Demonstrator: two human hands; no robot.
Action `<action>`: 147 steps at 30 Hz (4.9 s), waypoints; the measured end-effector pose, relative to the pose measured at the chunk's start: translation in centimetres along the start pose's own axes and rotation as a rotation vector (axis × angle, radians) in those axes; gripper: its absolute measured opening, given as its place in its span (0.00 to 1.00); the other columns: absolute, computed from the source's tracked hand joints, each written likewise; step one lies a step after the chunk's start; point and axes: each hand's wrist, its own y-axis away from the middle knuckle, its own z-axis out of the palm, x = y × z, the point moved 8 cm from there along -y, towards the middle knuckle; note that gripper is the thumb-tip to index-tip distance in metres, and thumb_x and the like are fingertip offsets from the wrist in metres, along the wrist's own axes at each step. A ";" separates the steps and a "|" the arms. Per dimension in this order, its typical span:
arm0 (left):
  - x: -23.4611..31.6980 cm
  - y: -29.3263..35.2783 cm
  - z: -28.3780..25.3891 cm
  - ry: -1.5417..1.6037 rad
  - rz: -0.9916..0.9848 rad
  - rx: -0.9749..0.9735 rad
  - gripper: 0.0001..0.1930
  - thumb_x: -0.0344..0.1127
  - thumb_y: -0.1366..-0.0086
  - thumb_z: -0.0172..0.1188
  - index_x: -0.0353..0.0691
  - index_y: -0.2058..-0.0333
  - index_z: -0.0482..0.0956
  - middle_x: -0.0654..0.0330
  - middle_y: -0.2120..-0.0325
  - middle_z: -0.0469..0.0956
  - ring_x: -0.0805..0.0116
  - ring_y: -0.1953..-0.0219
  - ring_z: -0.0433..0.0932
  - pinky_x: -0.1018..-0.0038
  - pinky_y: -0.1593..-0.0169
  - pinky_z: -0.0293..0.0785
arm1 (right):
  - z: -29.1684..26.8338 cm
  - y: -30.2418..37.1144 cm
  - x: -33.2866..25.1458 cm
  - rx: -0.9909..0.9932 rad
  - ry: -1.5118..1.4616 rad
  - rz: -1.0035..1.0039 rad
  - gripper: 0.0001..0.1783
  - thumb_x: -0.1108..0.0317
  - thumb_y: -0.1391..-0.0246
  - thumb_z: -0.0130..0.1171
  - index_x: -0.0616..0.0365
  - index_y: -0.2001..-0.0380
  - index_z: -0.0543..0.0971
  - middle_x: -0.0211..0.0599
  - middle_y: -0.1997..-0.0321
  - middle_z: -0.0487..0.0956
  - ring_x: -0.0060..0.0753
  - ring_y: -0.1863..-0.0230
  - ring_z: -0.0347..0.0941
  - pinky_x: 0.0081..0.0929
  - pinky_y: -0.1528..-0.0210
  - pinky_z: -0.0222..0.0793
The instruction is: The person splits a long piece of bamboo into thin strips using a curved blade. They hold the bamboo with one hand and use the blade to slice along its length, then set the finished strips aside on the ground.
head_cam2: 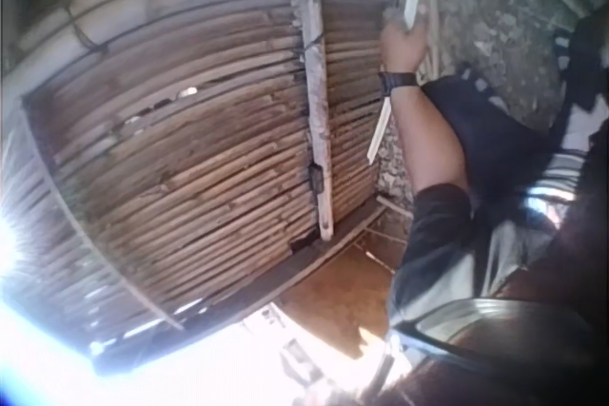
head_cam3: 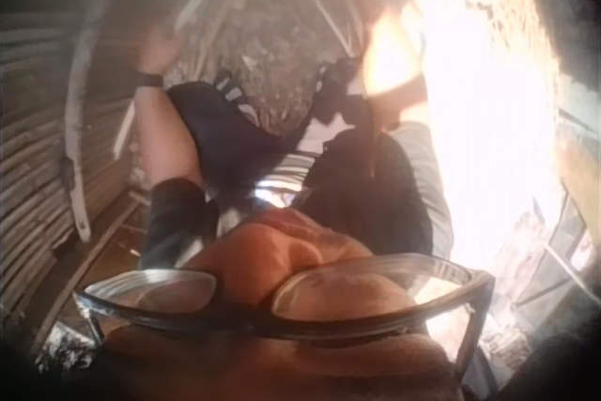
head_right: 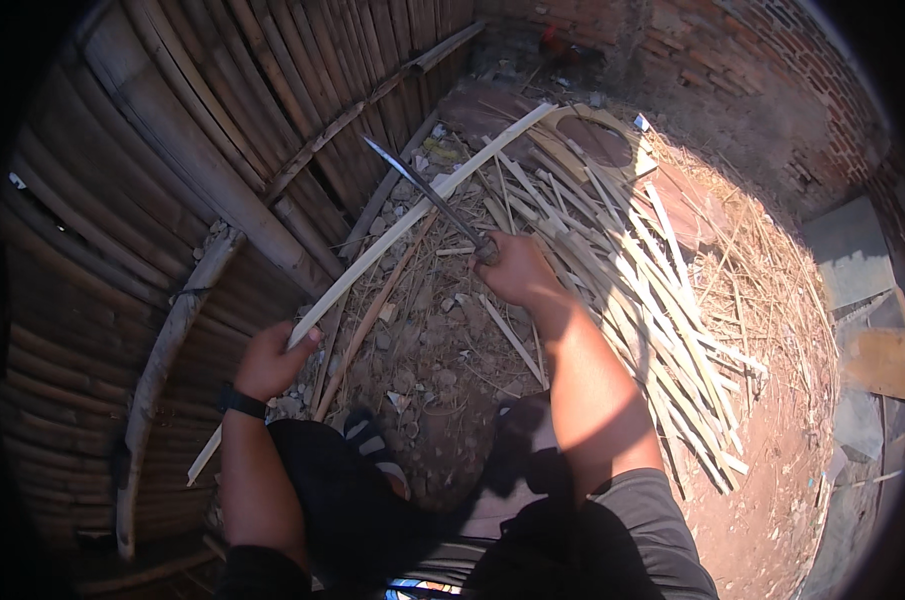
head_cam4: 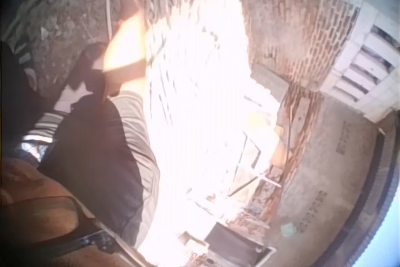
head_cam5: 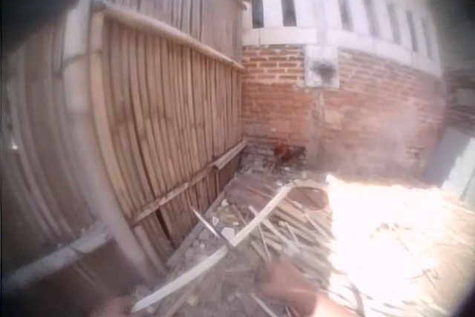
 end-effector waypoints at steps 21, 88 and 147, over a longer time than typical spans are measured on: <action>1.2 0.1 -0.5 -0.113 0.074 0.102 0.20 0.50 0.35 0.69 0.34 0.65 0.83 0.45 0.77 0.79 0.47 0.72 0.81 0.58 0.66 0.74 | 2.8 1.4 -2.3 -0.291 0.145 -0.218 0.27 0.56 0.47 0.72 0.58 0.47 0.81 0.55 0.57 0.85 0.55 0.52 0.82 0.44 0.47 0.75; 3.7 0.7 -1.5 -0.188 0.128 0.259 0.20 0.51 0.38 0.70 0.36 0.64 0.83 0.42 0.75 0.81 0.40 0.69 0.82 0.53 0.65 0.77 | 2.2 0.9 -2.8 -0.099 0.075 -0.176 0.20 0.59 0.47 0.72 0.58 0.55 0.82 0.52 0.69 0.83 0.53 0.65 0.81 0.42 0.58 0.75; 4.7 0.1 0.2 -0.190 0.179 0.290 0.26 0.54 0.45 0.75 0.33 0.64 0.83 0.41 0.72 0.83 0.40 0.66 0.84 0.52 0.61 0.79 | 4.7 1.7 -5.5 -0.177 0.178 -0.260 0.17 0.60 0.47 0.70 0.61 0.60 0.82 0.47 0.67 0.85 0.43 0.61 0.83 0.42 0.55 0.76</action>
